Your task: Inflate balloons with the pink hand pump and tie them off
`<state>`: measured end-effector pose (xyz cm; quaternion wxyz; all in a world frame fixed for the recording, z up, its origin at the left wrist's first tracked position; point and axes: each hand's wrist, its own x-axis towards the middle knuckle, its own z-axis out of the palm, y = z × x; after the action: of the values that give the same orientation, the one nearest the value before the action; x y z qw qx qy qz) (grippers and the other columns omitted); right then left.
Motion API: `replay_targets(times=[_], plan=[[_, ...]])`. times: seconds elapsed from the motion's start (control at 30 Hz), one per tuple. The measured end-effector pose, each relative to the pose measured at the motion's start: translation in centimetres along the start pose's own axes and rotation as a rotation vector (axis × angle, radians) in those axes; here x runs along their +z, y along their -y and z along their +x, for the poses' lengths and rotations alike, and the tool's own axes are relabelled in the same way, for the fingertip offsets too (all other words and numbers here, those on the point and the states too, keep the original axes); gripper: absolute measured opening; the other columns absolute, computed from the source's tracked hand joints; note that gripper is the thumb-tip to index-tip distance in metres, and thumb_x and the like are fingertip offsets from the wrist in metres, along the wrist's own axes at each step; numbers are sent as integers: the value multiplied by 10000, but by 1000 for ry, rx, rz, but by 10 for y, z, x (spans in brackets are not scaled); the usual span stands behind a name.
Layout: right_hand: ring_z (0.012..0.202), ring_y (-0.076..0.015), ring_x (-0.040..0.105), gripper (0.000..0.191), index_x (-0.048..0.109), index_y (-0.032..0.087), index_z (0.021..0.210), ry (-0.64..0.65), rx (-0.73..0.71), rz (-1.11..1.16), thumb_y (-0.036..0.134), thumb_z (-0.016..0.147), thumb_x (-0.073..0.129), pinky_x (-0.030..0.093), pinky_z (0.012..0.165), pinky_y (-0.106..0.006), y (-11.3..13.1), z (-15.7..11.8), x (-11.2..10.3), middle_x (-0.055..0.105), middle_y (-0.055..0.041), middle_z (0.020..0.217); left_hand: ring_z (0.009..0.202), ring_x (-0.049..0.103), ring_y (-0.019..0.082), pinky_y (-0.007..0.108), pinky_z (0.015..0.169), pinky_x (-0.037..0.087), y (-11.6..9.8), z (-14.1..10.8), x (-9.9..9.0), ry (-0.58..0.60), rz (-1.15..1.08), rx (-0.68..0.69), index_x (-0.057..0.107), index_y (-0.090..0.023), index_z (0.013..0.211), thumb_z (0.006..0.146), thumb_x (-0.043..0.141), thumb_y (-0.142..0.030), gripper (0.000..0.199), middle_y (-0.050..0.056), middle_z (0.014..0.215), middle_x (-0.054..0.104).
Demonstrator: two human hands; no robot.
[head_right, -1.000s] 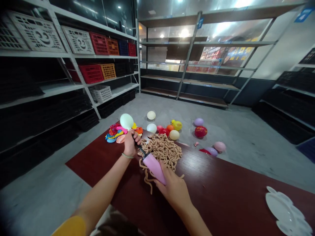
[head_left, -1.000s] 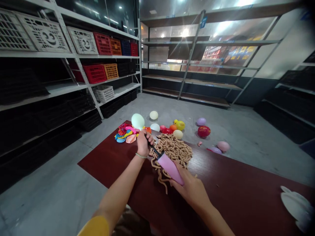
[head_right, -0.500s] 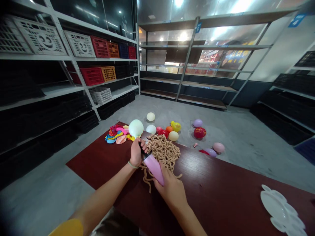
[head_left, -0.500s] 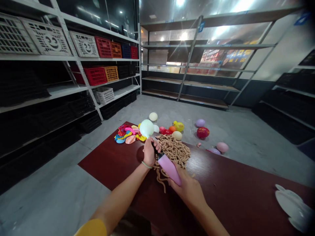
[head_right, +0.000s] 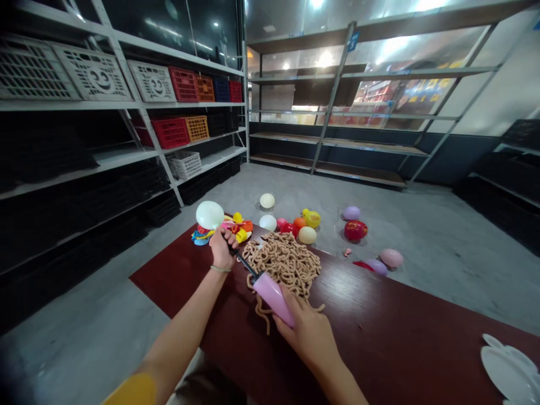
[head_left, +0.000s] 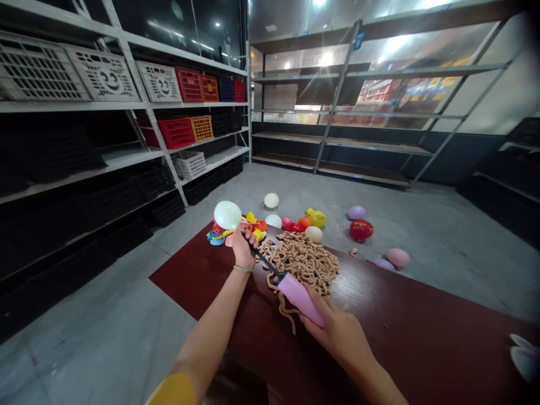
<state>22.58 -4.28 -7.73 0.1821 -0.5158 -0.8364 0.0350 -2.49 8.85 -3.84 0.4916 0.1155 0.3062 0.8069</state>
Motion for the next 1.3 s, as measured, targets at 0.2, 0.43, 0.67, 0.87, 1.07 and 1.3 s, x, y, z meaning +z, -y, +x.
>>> replay_targets(times=[0.2,0.43,0.67,0.87,1.07,1.3], plan=[[905,-286,736,593,449,278,1442,-21,134,20,365,876,606,584,677,-360,4,2,2,713,-75,1187,404,389,74,192,377,312,45,-43,11,162,68,-166,403,-213,761,823,557,-272,176,-69,566,395],[1032,-274,706,652,370,280,1495,4,64,122,328,886,599,587,793,-374,7,6,-6,671,-75,1279,389,381,79,191,355,301,32,-42,15,197,122,-153,407,-216,750,831,542,-274,168,-68,555,395],[1001,-269,714,599,412,271,1472,31,-32,48,339,899,574,591,771,-372,-2,2,-9,677,-77,1267,379,352,64,179,347,255,-1,-6,6,50,72,-29,396,-218,757,823,546,-256,168,-80,558,354],[881,-289,737,598,439,273,1459,-18,66,-5,392,890,578,599,660,-389,-4,0,3,704,-82,1205,409,372,69,186,369,308,33,-35,12,111,69,-97,398,-216,758,834,536,-264,165,-71,572,377],[1017,-292,714,611,404,279,1473,-6,121,113,347,889,571,601,768,-402,1,1,6,650,-85,1314,406,394,77,203,370,334,48,-56,15,226,127,-178,401,-212,748,842,562,-320,215,-66,564,394],[1050,-284,701,637,382,302,1494,59,25,138,339,888,576,594,812,-404,-11,0,-4,652,-69,1314,382,368,68,180,351,263,7,-18,7,116,92,-68,403,-218,773,834,525,-273,146,-75,551,370]])
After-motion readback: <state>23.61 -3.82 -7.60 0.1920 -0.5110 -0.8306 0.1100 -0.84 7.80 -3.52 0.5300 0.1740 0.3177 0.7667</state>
